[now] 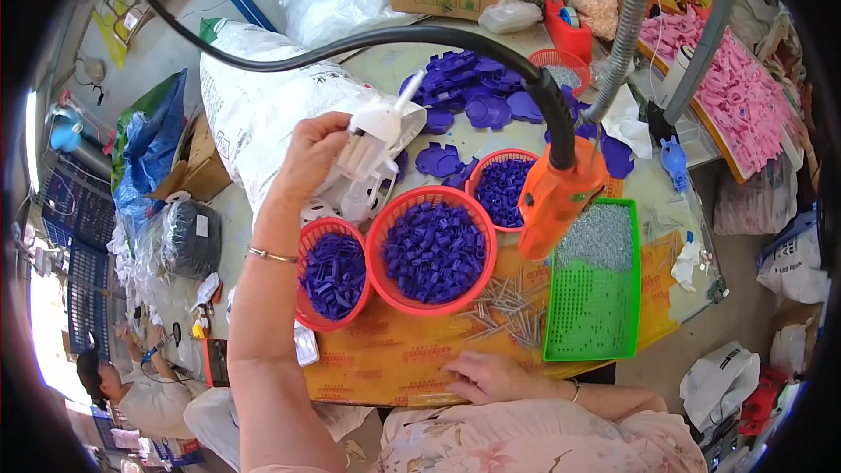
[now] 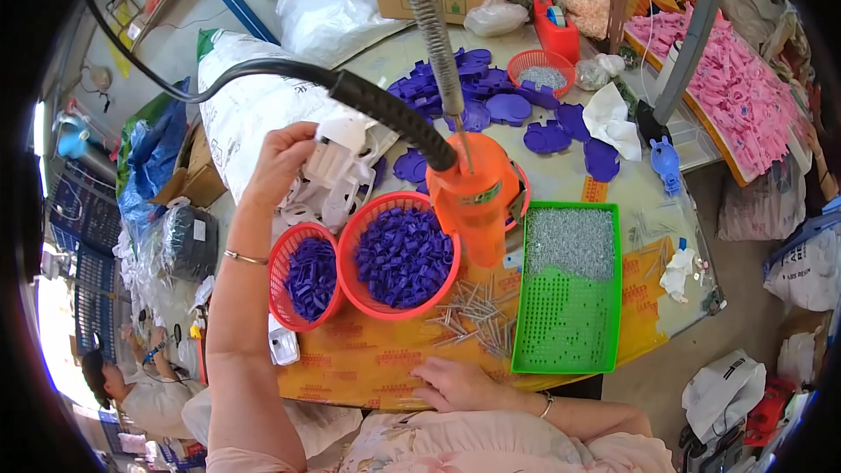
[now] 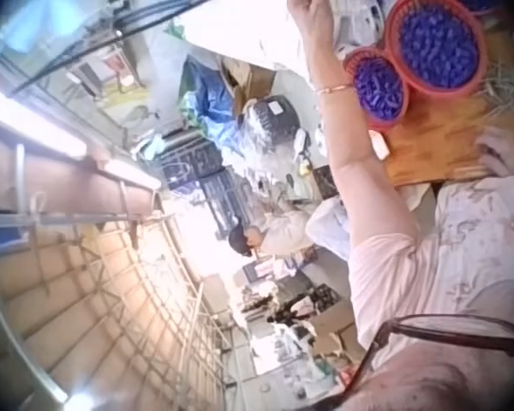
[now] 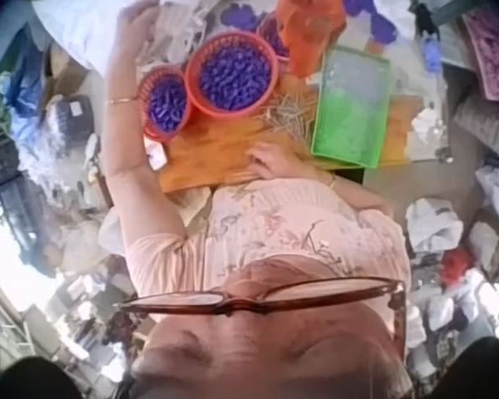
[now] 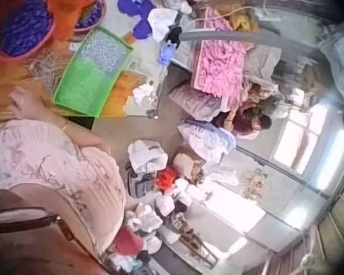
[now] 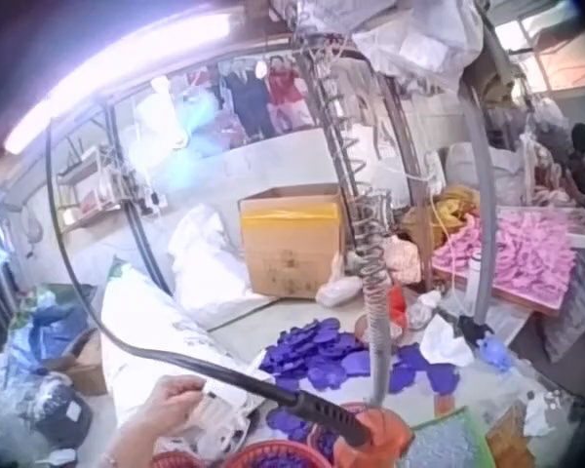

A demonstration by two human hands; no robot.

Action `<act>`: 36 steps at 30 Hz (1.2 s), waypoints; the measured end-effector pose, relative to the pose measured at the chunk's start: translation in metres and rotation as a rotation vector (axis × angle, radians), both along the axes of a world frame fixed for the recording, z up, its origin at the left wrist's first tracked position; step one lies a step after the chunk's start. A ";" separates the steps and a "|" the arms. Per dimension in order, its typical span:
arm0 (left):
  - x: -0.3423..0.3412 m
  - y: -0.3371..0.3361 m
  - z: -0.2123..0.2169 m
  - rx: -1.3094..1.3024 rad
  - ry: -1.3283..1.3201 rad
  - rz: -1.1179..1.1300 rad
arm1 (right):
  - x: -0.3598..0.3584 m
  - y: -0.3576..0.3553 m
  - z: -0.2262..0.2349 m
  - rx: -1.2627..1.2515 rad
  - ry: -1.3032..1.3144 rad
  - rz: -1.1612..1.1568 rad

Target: Assembling components of toy walkie-talkies using a hot glue gun at a factory workbench.

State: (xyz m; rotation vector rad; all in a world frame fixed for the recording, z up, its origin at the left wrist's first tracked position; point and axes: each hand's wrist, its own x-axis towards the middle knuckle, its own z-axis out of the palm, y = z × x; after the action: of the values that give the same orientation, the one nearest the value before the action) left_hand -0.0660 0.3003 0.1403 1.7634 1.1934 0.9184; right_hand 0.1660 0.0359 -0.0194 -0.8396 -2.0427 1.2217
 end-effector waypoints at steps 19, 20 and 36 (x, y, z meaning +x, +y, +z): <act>-0.024 -0.134 0.092 -0.025 -0.699 0.030 | -0.002 -0.004 -0.001 0.094 0.127 -0.074; -0.022 -0.144 0.092 -0.021 -0.724 0.033 | -0.001 -0.002 -0.003 0.136 0.099 -0.085; -0.010 -0.295 -0.064 -0.462 -1.257 0.133 | -0.004 -0.008 0.014 -0.140 0.274 -0.025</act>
State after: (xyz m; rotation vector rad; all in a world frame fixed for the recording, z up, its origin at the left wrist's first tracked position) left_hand -0.0764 0.0056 0.0763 0.4853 0.5692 1.3587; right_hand 0.1619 0.0278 -0.0053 -0.7141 -1.7399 1.3953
